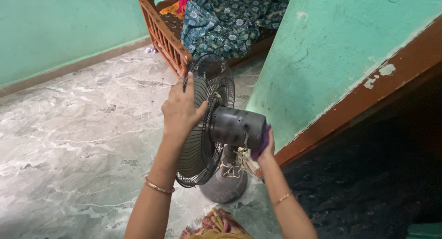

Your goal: The person wipes the front grill of a standing fan with a purple cloth, then moves to a wall-mounted flat-screen TV and wipes the screen and bezel with the same cloth. The person uses circular and back-and-forth motions to clean the surfaces.

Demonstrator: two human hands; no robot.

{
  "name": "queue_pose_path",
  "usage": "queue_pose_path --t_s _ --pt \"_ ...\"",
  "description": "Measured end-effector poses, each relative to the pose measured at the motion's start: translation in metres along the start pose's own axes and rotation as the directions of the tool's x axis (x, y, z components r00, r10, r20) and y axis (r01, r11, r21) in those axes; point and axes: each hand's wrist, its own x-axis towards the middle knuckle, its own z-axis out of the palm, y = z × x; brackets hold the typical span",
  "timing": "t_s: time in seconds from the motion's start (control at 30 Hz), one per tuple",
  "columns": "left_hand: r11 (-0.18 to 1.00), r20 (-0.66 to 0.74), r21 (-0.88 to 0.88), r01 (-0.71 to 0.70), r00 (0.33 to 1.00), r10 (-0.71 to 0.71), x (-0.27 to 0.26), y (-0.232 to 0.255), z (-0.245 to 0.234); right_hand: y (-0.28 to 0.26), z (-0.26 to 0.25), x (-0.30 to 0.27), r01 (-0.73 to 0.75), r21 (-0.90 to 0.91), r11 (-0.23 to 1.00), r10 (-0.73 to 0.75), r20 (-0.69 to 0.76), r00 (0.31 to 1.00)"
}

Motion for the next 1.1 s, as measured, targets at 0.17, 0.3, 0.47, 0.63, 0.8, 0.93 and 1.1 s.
queue_pose_path --t_s 0.17,0.3,0.47,0.63,0.8,0.93,1.1 --pt "1.0 0.02 0.017 0.022 1.0 -0.023 -0.001 0.004 -0.003 0.031 0.02 -0.046 0.039 0.238 0.97 -0.041 0.003 0.999" --pt "0.997 0.019 0.011 0.076 0.997 -0.076 -0.003 0.012 -0.001 0.067 0.046 -0.07 -0.159 0.258 0.953 0.159 0.021 0.987" --pt "0.999 -0.021 -0.032 0.027 0.999 -0.028 -0.001 0.01 -0.006 0.076 0.047 -0.088 -0.237 0.205 0.95 0.188 0.233 0.954" --pt "0.972 0.093 -0.201 0.119 0.99 -0.102 -0.004 -0.009 -0.014 0.066 0.085 -0.155 0.284 -0.114 0.952 -0.252 0.234 0.939" --pt "0.547 -0.026 -0.837 -0.022 1.0 0.0 -0.003 -0.06 0.024 0.094 0.165 -0.172 0.79 -0.39 -0.474 -0.335 0.909 0.247" --pt "0.426 -0.048 -0.902 -0.064 0.998 0.049 0.0 -0.074 0.061 0.101 0.191 -0.168 0.822 -0.426 -0.378 -0.444 0.863 0.242" --pt "0.505 -0.094 -0.853 -0.134 0.99 0.104 -0.002 -0.074 0.059 0.07 0.224 -0.101 0.78 -0.591 -0.207 -0.551 0.729 0.406"
